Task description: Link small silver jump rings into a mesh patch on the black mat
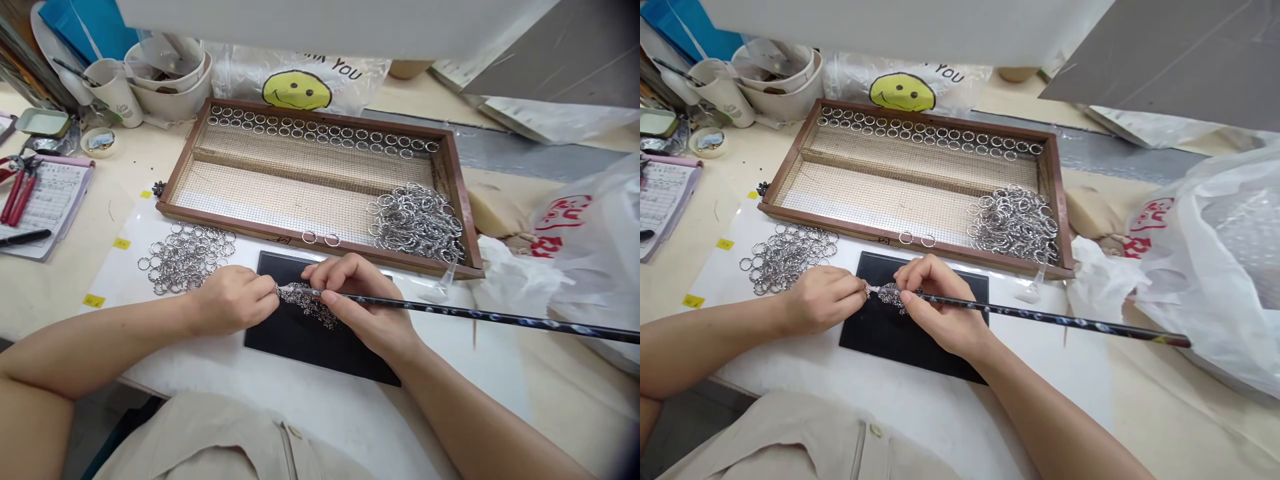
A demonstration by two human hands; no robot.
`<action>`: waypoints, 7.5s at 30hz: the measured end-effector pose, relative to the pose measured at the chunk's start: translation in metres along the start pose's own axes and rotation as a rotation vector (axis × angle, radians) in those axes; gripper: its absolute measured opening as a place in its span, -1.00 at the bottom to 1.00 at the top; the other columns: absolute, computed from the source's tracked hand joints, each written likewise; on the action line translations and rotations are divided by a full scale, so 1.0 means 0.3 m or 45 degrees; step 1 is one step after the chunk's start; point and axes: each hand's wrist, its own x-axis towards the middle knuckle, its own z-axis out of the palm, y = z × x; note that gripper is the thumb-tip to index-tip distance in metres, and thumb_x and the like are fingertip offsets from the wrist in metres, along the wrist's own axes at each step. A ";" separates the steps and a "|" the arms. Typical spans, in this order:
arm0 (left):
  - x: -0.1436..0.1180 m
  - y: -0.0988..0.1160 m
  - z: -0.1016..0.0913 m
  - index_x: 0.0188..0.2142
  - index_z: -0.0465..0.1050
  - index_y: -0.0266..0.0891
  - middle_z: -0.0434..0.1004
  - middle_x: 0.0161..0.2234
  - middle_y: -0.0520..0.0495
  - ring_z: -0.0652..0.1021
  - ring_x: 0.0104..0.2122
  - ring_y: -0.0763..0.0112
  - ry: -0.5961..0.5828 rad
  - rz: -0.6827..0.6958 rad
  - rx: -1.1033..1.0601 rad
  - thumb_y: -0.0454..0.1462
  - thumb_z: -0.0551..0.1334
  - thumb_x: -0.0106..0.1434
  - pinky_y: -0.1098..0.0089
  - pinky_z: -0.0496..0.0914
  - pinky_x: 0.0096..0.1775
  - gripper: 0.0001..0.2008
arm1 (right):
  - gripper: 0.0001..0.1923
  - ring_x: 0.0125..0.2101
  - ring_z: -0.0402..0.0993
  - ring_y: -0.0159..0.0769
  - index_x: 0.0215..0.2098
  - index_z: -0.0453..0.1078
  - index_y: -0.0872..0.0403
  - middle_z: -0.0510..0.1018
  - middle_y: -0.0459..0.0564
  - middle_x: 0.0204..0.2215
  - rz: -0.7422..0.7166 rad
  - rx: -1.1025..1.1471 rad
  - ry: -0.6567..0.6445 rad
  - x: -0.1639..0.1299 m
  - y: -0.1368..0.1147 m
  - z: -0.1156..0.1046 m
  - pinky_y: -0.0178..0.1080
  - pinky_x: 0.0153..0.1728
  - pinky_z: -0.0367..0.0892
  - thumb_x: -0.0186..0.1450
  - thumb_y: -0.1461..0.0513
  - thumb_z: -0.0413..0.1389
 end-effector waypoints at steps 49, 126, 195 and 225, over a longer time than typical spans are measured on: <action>0.006 0.000 0.001 -0.54 0.33 -0.29 0.30 -0.60 0.05 0.31 -0.62 0.53 -0.005 0.009 0.001 -0.47 0.11 0.24 0.48 0.38 -0.49 -0.77 | -0.84 -0.39 0.36 -0.31 -0.45 0.21 -0.01 0.35 -0.12 -0.49 -0.077 -0.093 -0.046 0.006 -0.011 -0.003 -0.20 -0.35 0.34 0.19 0.35 0.08; -0.004 -0.006 0.005 -0.51 0.38 -0.30 0.37 -0.56 0.00 0.36 -0.57 0.49 -0.008 -0.003 -0.092 -0.47 0.08 0.24 0.46 0.44 -0.44 -0.77 | -0.81 -0.53 0.33 -0.41 -0.51 0.27 0.01 0.37 -0.22 -0.64 0.263 0.301 0.133 0.019 0.028 0.001 -0.07 -0.02 0.28 0.20 0.22 0.18; -0.004 -0.005 0.002 -0.52 0.33 -0.28 0.36 -0.55 0.02 0.37 -0.56 0.52 -0.020 0.005 -0.081 -0.47 0.06 0.26 0.47 0.44 -0.41 -0.75 | -0.80 -0.45 0.37 -0.36 -0.51 0.24 0.01 0.40 -0.18 -0.59 0.287 0.189 0.156 0.012 0.021 0.002 -0.15 -0.23 0.32 0.18 0.22 0.18; -0.001 -0.003 0.000 -0.54 0.34 -0.30 0.36 -0.57 0.02 0.35 -0.57 0.52 -0.018 0.013 -0.088 -0.47 0.07 0.26 0.45 0.42 -0.42 -0.74 | -0.80 -0.47 0.36 -0.35 -0.52 0.25 0.00 0.37 -0.19 -0.62 0.264 0.206 0.154 0.016 0.012 0.003 -0.07 -0.09 0.32 0.18 0.20 0.18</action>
